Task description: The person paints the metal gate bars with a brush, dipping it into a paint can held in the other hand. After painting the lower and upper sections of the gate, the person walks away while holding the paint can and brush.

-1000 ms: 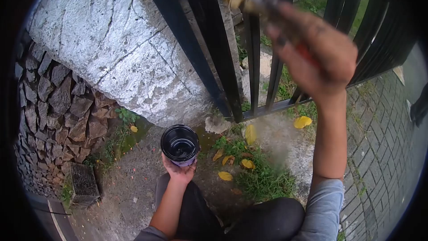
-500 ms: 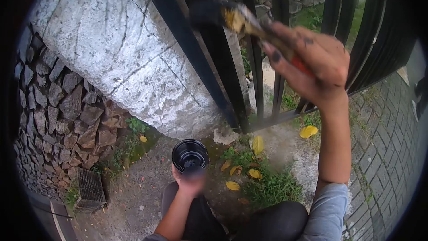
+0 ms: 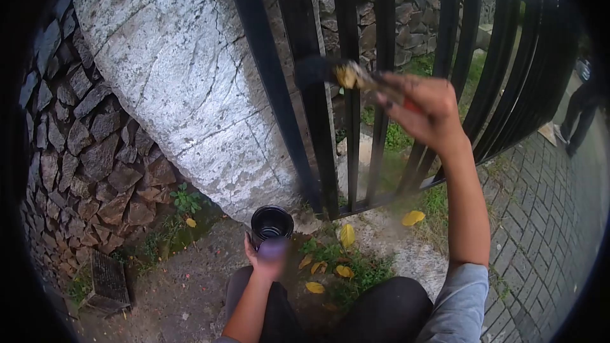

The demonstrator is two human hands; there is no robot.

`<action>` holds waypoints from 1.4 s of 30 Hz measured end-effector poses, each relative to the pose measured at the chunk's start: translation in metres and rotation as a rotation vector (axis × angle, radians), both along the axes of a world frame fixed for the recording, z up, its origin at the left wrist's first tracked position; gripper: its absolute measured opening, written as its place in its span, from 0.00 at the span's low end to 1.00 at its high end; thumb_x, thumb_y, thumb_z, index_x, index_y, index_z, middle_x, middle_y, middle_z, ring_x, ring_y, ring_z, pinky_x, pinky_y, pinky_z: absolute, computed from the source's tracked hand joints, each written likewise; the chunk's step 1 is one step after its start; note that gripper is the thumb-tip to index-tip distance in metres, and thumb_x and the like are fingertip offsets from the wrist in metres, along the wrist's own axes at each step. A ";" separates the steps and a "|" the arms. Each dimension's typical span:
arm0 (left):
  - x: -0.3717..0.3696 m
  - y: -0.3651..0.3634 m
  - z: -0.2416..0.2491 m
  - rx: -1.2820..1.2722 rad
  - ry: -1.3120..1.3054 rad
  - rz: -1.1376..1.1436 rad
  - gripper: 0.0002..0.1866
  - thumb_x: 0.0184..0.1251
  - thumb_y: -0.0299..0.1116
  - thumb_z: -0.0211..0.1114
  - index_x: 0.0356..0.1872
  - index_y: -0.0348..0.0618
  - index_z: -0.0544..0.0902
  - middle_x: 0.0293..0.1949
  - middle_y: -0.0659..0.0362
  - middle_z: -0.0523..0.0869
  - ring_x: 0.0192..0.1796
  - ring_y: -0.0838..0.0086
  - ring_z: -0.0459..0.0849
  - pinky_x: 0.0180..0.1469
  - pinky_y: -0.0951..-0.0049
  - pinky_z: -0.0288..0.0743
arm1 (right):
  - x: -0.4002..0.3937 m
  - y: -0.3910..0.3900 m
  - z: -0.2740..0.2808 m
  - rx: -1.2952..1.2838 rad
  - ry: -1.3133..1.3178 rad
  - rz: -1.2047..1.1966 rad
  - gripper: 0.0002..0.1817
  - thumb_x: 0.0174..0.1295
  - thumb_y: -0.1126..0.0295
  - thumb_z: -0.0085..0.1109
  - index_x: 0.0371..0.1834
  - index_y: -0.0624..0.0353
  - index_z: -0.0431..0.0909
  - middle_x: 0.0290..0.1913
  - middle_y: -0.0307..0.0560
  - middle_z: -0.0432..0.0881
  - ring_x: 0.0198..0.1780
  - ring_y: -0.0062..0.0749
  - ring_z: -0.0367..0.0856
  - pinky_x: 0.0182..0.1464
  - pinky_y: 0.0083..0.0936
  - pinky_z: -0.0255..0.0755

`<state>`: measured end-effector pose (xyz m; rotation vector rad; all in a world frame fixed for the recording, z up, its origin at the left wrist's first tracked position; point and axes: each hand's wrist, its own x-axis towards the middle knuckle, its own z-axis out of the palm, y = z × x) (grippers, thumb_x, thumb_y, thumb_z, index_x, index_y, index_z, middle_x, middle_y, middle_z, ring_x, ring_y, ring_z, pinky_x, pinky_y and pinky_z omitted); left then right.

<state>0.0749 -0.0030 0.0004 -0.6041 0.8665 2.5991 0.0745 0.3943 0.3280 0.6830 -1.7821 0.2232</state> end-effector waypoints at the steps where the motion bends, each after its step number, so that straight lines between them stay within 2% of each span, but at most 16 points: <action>1: 0.000 -0.001 -0.005 0.021 0.025 -0.018 0.39 0.61 0.75 0.52 0.64 0.59 0.76 0.59 0.59 0.82 0.58 0.56 0.82 0.52 0.47 0.81 | -0.005 -0.007 0.019 -0.058 0.066 -0.028 0.20 0.52 0.74 0.75 0.50 0.65 0.86 0.25 0.47 0.83 0.25 0.28 0.84 0.30 0.23 0.77; 3: -0.003 0.004 -0.003 0.035 0.020 -0.013 0.39 0.60 0.75 0.52 0.64 0.59 0.75 0.59 0.59 0.82 0.58 0.55 0.82 0.52 0.47 0.80 | -0.012 -0.020 0.051 -0.225 0.156 -0.085 0.18 0.54 0.75 0.74 0.49 0.67 0.85 0.32 0.50 0.87 0.32 0.27 0.88 0.34 0.20 0.79; 4: -0.001 0.013 0.012 -0.001 -0.025 0.009 0.41 0.59 0.78 0.49 0.61 0.58 0.79 0.55 0.60 0.85 0.51 0.58 0.86 0.42 0.58 0.84 | -0.012 -0.024 0.061 -0.333 0.180 -0.114 0.16 0.55 0.76 0.74 0.48 0.69 0.85 0.37 0.53 0.90 0.36 0.27 0.90 0.36 0.19 0.80; 8: -0.005 0.015 -0.001 0.029 -0.008 0.005 0.41 0.57 0.77 0.53 0.62 0.58 0.78 0.56 0.59 0.84 0.54 0.58 0.83 0.47 0.55 0.82 | -0.005 -0.012 0.053 -0.179 0.096 0.040 0.20 0.53 0.76 0.72 0.51 0.66 0.86 0.18 0.43 0.76 0.20 0.18 0.76 0.27 0.18 0.69; 10: -0.004 0.018 0.009 0.033 -0.014 0.030 0.40 0.57 0.77 0.53 0.62 0.60 0.78 0.57 0.58 0.83 0.56 0.55 0.82 0.50 0.50 0.80 | 0.015 -0.004 0.038 -0.116 -0.098 -0.037 0.14 0.56 0.76 0.72 0.45 0.68 0.86 0.24 0.49 0.85 0.26 0.27 0.87 0.32 0.20 0.78; 15: -0.005 0.013 -0.001 0.181 0.037 0.030 0.37 0.64 0.72 0.51 0.62 0.56 0.77 0.56 0.57 0.84 0.54 0.53 0.84 0.49 0.46 0.83 | 0.089 -0.066 0.009 -0.072 -0.232 -0.347 0.12 0.56 0.66 0.71 0.39 0.63 0.88 0.23 0.44 0.85 0.21 0.29 0.83 0.26 0.24 0.76; 16: -0.006 0.013 -0.002 0.181 0.034 0.042 0.37 0.65 0.72 0.49 0.62 0.55 0.77 0.56 0.57 0.84 0.53 0.53 0.85 0.48 0.46 0.84 | 0.091 -0.081 -0.006 -0.321 -0.427 -0.016 0.13 0.57 0.61 0.68 0.43 0.53 0.90 0.19 0.44 0.82 0.19 0.28 0.81 0.26 0.25 0.76; 18: -0.005 0.013 0.007 0.160 0.055 0.086 0.36 0.66 0.71 0.50 0.62 0.55 0.77 0.56 0.57 0.85 0.53 0.54 0.85 0.48 0.46 0.84 | 0.103 -0.108 -0.026 -0.311 -0.927 0.224 0.11 0.57 0.63 0.70 0.37 0.57 0.89 0.22 0.46 0.84 0.21 0.30 0.83 0.26 0.27 0.76; 21: 0.000 0.001 0.009 0.151 0.122 0.083 0.34 0.67 0.67 0.55 0.62 0.53 0.76 0.56 0.60 0.85 0.54 0.61 0.85 0.51 0.55 0.83 | 0.094 -0.146 -0.073 -0.066 -0.991 0.187 0.12 0.57 0.65 0.69 0.39 0.60 0.86 0.25 0.51 0.83 0.27 0.51 0.83 0.30 0.39 0.77; 23: -0.007 -0.004 -0.008 0.149 0.179 0.054 0.33 0.67 0.65 0.58 0.63 0.52 0.76 0.56 0.61 0.84 0.55 0.63 0.85 0.53 0.60 0.82 | 0.091 -0.165 -0.090 -0.029 -1.080 0.220 0.11 0.57 0.64 0.69 0.37 0.60 0.84 0.25 0.51 0.83 0.29 0.53 0.83 0.32 0.42 0.77; 26: -0.002 -0.010 0.009 0.093 0.184 0.133 0.32 0.68 0.63 0.59 0.63 0.52 0.76 0.56 0.62 0.84 0.56 0.64 0.85 0.55 0.63 0.81 | 0.076 -0.178 -0.097 0.024 -1.159 0.094 0.12 0.57 0.63 0.69 0.38 0.58 0.85 0.27 0.53 0.83 0.32 0.54 0.83 0.35 0.44 0.77; 31: -0.011 -0.022 0.010 0.038 0.216 0.174 0.31 0.68 0.62 0.59 0.61 0.51 0.77 0.55 0.62 0.84 0.56 0.66 0.84 0.57 0.61 0.79 | 0.067 -0.190 -0.084 0.143 -1.222 0.168 0.13 0.55 0.64 0.68 0.42 0.57 0.86 0.27 0.54 0.83 0.33 0.56 0.83 0.36 0.44 0.77; 35: -0.012 -0.030 0.008 0.023 0.258 0.141 0.30 0.70 0.61 0.58 0.62 0.50 0.77 0.56 0.61 0.84 0.56 0.67 0.84 0.57 0.62 0.79 | 0.035 -0.190 -0.135 0.062 -1.249 0.326 0.16 0.51 0.68 0.64 0.44 0.56 0.86 0.30 0.55 0.85 0.37 0.55 0.85 0.39 0.45 0.77; 37: -0.013 -0.029 0.008 -0.026 0.269 0.111 0.29 0.71 0.60 0.58 0.62 0.50 0.77 0.56 0.61 0.84 0.56 0.66 0.84 0.57 0.62 0.79 | 0.034 -0.194 -0.140 0.203 -1.234 0.145 0.14 0.57 0.67 0.65 0.46 0.57 0.86 0.32 0.55 0.85 0.36 0.53 0.84 0.36 0.43 0.76; 40: -0.013 -0.029 0.015 -0.023 0.279 0.118 0.29 0.70 0.60 0.59 0.61 0.49 0.77 0.55 0.60 0.84 0.56 0.66 0.84 0.56 0.62 0.79 | 0.037 -0.200 -0.152 0.171 -1.041 0.125 0.15 0.57 0.67 0.66 0.47 0.56 0.86 0.33 0.53 0.86 0.38 0.52 0.86 0.37 0.42 0.77; 42: -0.012 -0.032 0.016 -0.022 0.284 0.136 0.28 0.70 0.58 0.60 0.59 0.48 0.78 0.55 0.60 0.84 0.55 0.67 0.85 0.55 0.63 0.80 | 0.035 -0.207 -0.164 0.144 -1.117 0.052 0.15 0.57 0.67 0.66 0.48 0.56 0.86 0.33 0.53 0.86 0.39 0.51 0.86 0.38 0.42 0.78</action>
